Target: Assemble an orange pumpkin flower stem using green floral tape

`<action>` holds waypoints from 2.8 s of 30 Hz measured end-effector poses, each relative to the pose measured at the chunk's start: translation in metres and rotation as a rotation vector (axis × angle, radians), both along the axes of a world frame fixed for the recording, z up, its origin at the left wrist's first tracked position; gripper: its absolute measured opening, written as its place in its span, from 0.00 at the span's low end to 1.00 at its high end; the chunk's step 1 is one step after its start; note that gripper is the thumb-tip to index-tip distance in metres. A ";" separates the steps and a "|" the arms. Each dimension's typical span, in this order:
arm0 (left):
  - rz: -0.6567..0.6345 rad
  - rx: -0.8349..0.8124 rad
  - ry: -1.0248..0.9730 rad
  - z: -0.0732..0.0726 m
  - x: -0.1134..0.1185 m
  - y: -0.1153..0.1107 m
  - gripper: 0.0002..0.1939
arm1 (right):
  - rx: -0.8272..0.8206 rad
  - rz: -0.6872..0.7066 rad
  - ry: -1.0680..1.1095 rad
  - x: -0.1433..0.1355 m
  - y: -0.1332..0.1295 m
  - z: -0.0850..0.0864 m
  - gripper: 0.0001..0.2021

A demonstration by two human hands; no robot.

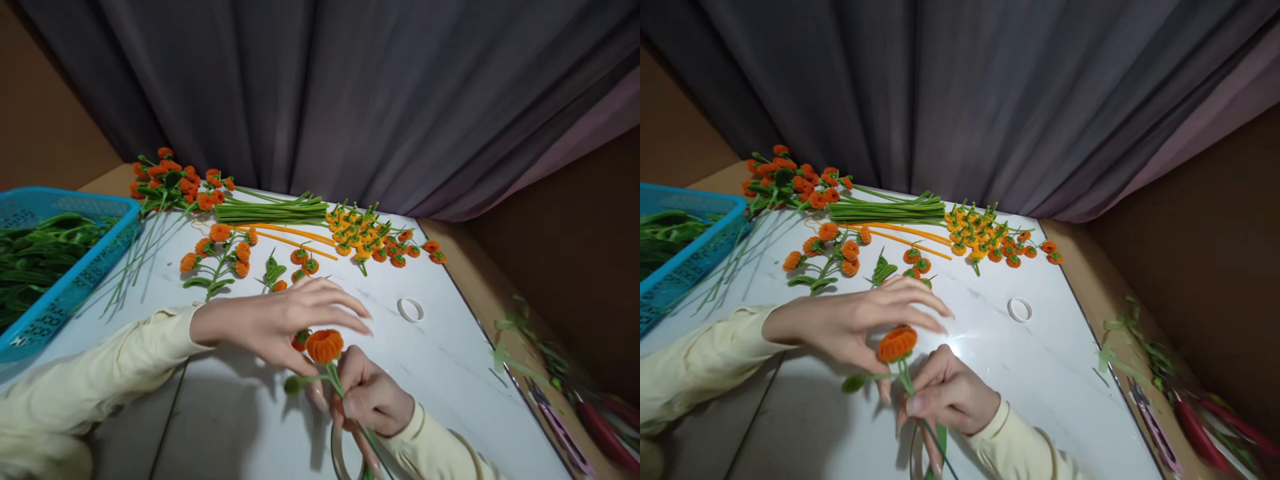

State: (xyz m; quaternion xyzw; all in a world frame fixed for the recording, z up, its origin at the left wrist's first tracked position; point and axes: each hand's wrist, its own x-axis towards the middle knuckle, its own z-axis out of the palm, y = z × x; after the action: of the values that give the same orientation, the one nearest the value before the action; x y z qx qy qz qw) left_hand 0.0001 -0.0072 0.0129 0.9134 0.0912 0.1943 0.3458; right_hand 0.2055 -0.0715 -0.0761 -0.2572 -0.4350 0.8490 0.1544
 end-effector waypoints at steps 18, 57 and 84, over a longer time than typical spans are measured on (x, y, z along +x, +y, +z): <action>0.173 -0.383 0.152 -0.013 -0.010 0.023 0.19 | -0.003 -0.187 -0.144 0.004 0.025 0.018 0.16; 0.483 -1.593 -0.514 -0.058 0.043 -0.043 0.16 | 0.149 -0.433 -0.152 0.002 0.012 0.025 0.14; 0.488 -0.808 0.043 -0.014 -0.003 0.006 0.23 | 0.211 -0.416 -0.165 0.006 0.016 0.033 0.16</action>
State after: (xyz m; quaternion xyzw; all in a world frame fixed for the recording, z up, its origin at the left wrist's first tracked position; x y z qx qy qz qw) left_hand -0.0030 -0.0016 -0.0007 0.6614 0.3786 0.1997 0.6159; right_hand 0.2112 -0.0551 -0.0435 -0.3922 -0.4700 0.7250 0.3157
